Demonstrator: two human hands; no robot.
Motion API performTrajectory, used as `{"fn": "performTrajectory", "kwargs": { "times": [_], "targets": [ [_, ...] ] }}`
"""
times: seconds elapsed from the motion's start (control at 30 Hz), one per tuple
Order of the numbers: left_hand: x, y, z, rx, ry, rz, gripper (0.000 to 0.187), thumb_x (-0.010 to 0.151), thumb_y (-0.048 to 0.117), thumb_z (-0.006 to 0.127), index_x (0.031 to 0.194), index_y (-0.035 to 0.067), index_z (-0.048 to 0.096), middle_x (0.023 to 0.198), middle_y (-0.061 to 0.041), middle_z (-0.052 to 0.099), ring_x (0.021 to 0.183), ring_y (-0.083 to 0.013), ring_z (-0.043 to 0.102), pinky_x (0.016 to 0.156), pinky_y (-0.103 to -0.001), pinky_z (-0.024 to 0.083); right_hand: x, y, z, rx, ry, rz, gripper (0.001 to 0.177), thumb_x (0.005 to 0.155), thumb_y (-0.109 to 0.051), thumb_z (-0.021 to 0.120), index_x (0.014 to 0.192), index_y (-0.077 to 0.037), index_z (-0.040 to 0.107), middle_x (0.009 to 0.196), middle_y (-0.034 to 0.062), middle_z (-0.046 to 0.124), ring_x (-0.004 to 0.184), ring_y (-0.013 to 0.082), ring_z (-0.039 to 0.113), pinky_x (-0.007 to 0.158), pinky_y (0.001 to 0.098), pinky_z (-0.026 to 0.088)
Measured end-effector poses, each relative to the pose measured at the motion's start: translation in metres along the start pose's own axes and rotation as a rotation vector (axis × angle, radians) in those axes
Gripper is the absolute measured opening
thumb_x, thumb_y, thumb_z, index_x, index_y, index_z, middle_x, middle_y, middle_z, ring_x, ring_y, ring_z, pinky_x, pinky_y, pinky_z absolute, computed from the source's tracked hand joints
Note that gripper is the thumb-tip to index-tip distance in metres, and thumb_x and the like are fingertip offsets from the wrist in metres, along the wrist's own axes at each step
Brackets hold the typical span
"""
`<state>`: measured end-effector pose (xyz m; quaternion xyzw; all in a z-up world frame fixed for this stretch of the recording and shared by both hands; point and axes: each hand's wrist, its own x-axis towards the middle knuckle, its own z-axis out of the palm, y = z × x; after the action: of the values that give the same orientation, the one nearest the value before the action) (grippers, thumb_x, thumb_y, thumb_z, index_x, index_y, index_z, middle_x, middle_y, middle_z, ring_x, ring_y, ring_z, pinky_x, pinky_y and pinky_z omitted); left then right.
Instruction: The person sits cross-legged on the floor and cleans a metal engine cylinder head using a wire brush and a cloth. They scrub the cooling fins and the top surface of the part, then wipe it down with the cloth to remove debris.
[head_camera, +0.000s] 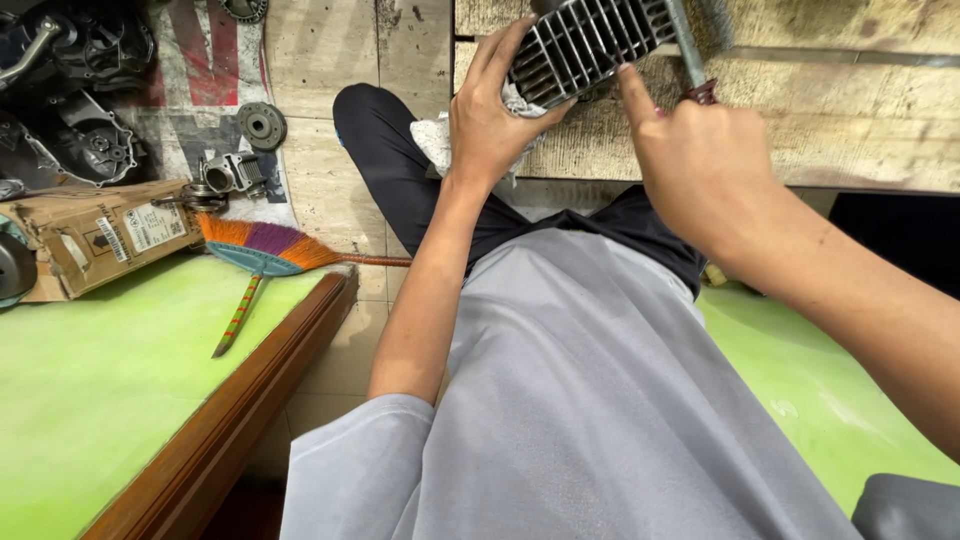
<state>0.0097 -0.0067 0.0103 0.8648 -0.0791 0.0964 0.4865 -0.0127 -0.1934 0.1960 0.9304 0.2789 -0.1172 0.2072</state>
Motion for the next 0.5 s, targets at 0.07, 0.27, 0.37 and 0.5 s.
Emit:
{"fn": "performTrajectory", "kwargs": {
  "times": [0.07, 0.27, 0.37, 0.5],
  "targets": [
    [-0.004, 0.003, -0.001, -0.009, -0.004, -0.003, 0.093, 0.070, 0.032, 0.103, 0.145, 0.025, 0.049, 0.139, 0.001, 0.062, 0.118, -0.0215, 0.076, 0.106, -0.038, 0.066, -0.003, 0.004, 0.002, 0.136, -0.057, 0.041, 0.065, 0.092, -0.014, 0.054, 0.156, -0.002, 0.049, 0.051, 0.0105, 0.067, 0.030, 0.0166, 0.060, 0.028, 0.0292, 0.045],
    [0.000, -0.002, 0.004, -0.022, -0.002, 0.024, 0.095, 0.070, 0.032, 0.102, 0.146, 0.024, 0.047, 0.138, -0.001, 0.063, 0.117, -0.0227, 0.075, 0.106, -0.040, 0.065, -0.008, 0.021, -0.002, 0.501, -0.085, 0.162, 0.055, 0.099, -0.005, 0.055, 0.153, -0.002, 0.056, 0.060, 0.0188, 0.073, 0.031, 0.0262, 0.063, 0.033, 0.0361, 0.055],
    [0.003, 0.002, -0.002, -0.007, 0.004, 0.016, 0.095, 0.070, 0.032, 0.102, 0.147, 0.025, 0.047, 0.138, 0.000, 0.063, 0.118, -0.0229, 0.075, 0.106, -0.039, 0.064, -0.016, 0.014, 0.003, 0.305, -0.048, 0.153, 0.054, 0.102, -0.015, 0.054, 0.156, -0.009, 0.053, 0.052, 0.0139, 0.069, 0.030, 0.0225, 0.063, 0.028, 0.0339, 0.049],
    [0.002, 0.002, -0.001, -0.012, 0.000, 0.010, 0.092, 0.070, 0.032, 0.101, 0.146, 0.024, 0.049, 0.139, -0.001, 0.063, 0.117, -0.0241, 0.076, 0.105, -0.040, 0.064, -0.019, 0.002, 0.010, -0.034, -0.165, 0.058, 0.074, 0.096, -0.019, 0.053, 0.166, -0.009, 0.031, 0.044, -0.0028, 0.063, 0.028, 0.0050, 0.043, 0.027, 0.0176, 0.029]
  ]
}}
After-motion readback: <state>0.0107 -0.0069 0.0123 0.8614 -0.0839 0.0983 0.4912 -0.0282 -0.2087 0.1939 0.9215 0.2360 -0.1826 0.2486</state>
